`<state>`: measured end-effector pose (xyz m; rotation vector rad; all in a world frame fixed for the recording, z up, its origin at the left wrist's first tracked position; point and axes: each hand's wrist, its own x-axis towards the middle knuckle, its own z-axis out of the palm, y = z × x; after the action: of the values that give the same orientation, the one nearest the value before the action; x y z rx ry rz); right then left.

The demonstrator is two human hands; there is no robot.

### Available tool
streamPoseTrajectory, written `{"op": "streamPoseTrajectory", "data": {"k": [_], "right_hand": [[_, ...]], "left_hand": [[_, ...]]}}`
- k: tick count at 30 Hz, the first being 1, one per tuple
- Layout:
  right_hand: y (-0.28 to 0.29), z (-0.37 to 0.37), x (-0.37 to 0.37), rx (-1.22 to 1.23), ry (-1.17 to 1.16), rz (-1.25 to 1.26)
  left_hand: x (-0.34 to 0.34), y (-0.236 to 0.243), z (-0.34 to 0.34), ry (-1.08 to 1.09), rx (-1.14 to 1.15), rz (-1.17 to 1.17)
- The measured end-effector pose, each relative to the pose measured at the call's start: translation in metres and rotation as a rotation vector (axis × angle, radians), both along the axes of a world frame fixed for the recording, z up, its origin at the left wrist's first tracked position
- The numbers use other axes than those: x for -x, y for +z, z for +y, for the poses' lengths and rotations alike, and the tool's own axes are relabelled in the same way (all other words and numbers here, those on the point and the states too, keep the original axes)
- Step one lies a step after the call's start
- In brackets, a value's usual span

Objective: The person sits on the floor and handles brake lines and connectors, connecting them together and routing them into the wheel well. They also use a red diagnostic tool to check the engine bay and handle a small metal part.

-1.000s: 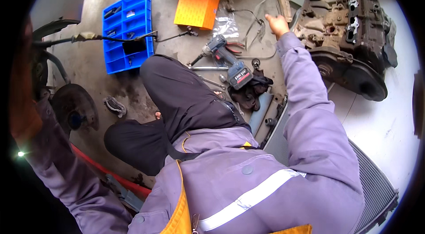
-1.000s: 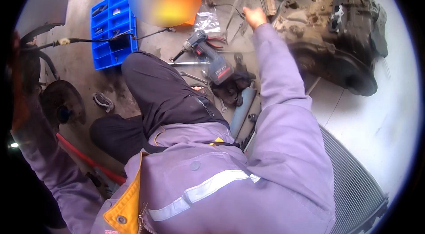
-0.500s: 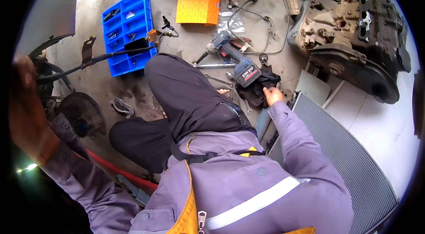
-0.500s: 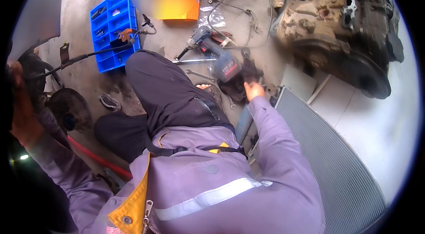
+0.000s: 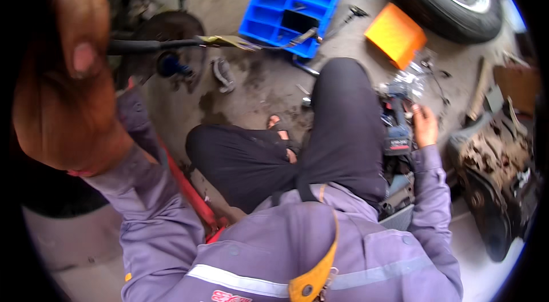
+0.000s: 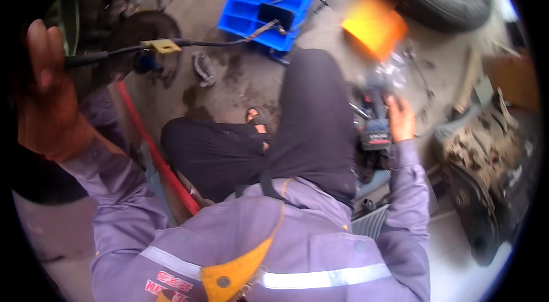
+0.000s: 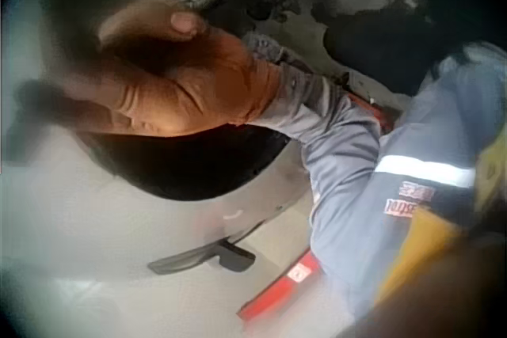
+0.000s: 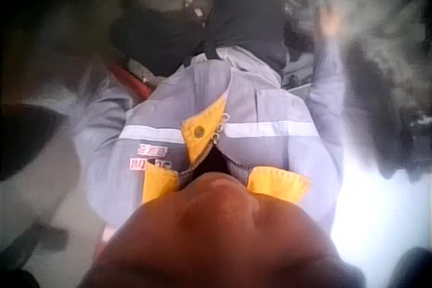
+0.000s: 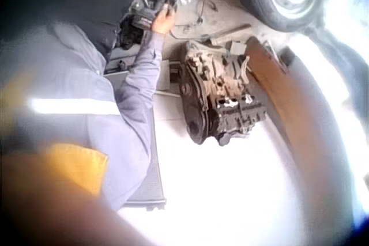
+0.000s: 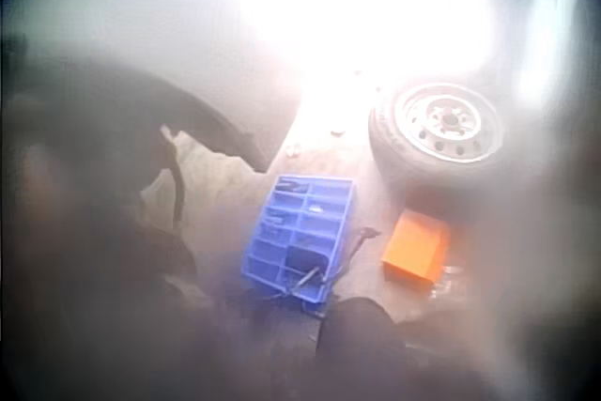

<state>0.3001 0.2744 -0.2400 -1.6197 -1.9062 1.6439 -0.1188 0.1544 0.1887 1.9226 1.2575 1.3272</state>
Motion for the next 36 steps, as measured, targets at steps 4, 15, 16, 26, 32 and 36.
{"op": "streamPoseTrajectory", "data": {"k": [4,15,16,26,32,36], "right_hand": [[0.059,0.042,0.109,-0.181,0.074,0.320],[0.137,-0.146,0.279,0.017,1.297,0.741],[0.128,-0.157,0.277,0.016,1.254,0.782],[0.099,-0.148,0.239,0.137,1.135,0.809],[0.086,-0.140,0.210,0.057,1.116,0.668],[0.097,-0.131,0.184,-0.051,0.996,0.540]], "left_hand": [[-0.040,-0.011,-0.074,0.345,0.087,-0.254],[-0.037,-0.039,-0.142,0.627,-0.061,-0.640],[-0.038,-0.041,-0.142,0.635,-0.066,-0.649],[-0.016,-0.085,-0.132,0.788,-0.062,-0.742],[-0.052,-0.117,-0.056,0.506,0.220,-0.805],[-0.032,-0.145,0.015,0.362,0.437,-0.823]]}}
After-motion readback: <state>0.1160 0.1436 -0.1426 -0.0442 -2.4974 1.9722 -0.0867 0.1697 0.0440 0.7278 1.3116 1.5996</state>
